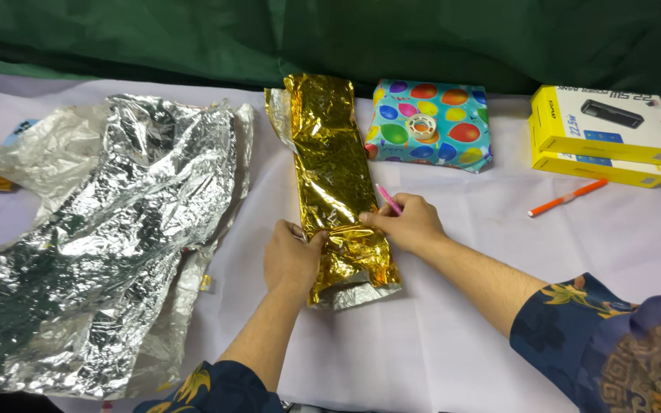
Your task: The person wraps a power bank box in gold foil, then wraps another box in colorful balloon-patterned paper. They use tape to secure the wrapping and a pink pen to mark or adjust the packages.
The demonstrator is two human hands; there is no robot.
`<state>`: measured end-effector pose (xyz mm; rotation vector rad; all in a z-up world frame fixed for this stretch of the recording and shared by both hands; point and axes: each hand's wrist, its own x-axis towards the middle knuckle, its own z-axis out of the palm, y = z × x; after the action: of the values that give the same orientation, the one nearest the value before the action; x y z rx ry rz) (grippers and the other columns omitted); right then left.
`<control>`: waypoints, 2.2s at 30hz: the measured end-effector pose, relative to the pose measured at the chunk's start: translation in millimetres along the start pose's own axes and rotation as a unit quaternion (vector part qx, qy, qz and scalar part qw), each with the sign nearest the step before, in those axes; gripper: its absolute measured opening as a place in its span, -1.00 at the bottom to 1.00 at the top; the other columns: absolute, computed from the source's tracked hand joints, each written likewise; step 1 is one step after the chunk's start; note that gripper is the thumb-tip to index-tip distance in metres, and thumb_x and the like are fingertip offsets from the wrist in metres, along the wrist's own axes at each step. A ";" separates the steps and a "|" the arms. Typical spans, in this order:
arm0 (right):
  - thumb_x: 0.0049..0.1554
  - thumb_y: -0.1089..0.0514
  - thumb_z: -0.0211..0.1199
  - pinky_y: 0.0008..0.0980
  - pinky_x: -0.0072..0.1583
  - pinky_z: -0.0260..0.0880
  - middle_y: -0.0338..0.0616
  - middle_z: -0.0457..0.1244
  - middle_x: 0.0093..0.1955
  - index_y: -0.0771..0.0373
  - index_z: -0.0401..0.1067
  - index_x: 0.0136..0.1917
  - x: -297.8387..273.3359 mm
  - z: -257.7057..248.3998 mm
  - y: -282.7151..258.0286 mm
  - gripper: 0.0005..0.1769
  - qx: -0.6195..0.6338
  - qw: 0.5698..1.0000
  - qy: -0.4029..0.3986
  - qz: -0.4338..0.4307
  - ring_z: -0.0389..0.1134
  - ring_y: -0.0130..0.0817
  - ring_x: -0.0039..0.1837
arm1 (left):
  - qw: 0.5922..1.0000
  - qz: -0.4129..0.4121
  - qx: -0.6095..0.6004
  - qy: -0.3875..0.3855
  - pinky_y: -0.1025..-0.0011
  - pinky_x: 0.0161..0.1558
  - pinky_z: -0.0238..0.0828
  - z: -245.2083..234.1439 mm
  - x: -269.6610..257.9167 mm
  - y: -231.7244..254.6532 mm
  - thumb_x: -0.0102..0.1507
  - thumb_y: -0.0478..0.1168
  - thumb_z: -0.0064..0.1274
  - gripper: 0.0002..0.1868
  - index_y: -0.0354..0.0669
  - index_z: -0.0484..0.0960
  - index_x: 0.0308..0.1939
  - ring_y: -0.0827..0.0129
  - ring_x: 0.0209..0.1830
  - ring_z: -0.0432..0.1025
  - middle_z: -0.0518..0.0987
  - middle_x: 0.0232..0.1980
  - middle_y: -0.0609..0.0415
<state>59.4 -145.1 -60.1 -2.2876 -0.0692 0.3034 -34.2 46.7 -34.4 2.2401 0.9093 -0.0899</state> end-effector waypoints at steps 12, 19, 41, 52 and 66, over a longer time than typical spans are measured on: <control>-0.05 -0.06 0.53 -0.29 -0.10 0.42 -0.13 0.40 -0.26 0.23 0.48 -0.17 -33.7 5.7 14.2 -0.62 -0.063 0.997 0.017 -0.041 0.42 -0.32 -0.21 | 0.926 0.346 0.144 0.055 0.18 -0.03 0.34 -6.7 -12.4 -23.7 0.15 -0.16 0.26 -0.77 0.08 0.67 -0.11 0.20 -0.03 0.42 0.57 -0.18 0.18; -0.19 -0.38 0.53 -0.32 -0.05 0.44 -0.17 0.41 -0.24 0.23 0.49 -0.18 -45.9 4.9 7.3 -0.33 -0.074 0.994 0.009 0.083 0.44 -0.35 -0.17 | 0.870 0.482 0.100 0.022 0.15 0.04 0.36 11.0 -23.5 -17.7 0.22 -0.22 0.13 -0.82 -0.05 0.66 -0.10 0.16 0.02 0.44 0.59 -0.10 0.08; 0.09 -0.02 0.27 -0.29 0.01 0.44 -0.05 0.47 -0.13 0.09 0.61 0.09 -66.0 28.9 -24.5 -0.67 -0.027 0.997 -0.039 -0.062 0.49 -0.26 -0.11 | 0.919 0.390 0.046 0.025 0.18 0.16 0.45 -8.4 -46.4 -34.1 0.17 -0.18 0.07 -0.81 -0.06 0.73 -0.21 0.12 0.10 0.49 0.60 0.07 0.00; -0.01 0.15 0.43 -0.27 0.15 0.40 -0.22 0.36 0.14 0.14 0.63 -0.04 -70.8 34.0 -16.0 -0.77 -0.078 0.983 -0.068 -0.153 0.41 -0.21 0.09 | 0.984 0.022 0.130 -0.122 0.19 0.01 0.54 -30.4 -24.4 -20.5 0.13 0.11 0.27 -0.62 -0.12 0.72 -0.25 0.13 -0.06 0.62 0.71 -0.15 -0.04; 0.25 0.07 0.05 -0.11 0.01 0.40 0.02 0.41 -0.13 0.21 0.38 0.15 -56.6 20.7 -26.2 -0.73 -0.015 0.998 -0.045 -0.052 0.46 -0.08 -0.07 | 0.974 0.195 0.034 -0.106 0.17 0.05 0.49 -5.3 -35.7 16.4 0.18 0.03 0.08 -0.66 0.00 0.75 -0.09 0.06 -0.02 0.57 0.69 -0.10 -0.10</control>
<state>0.8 -120.8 -43.1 -2.2900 -0.2398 0.3533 -51.6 20.9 -9.8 2.3749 0.3479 -0.1763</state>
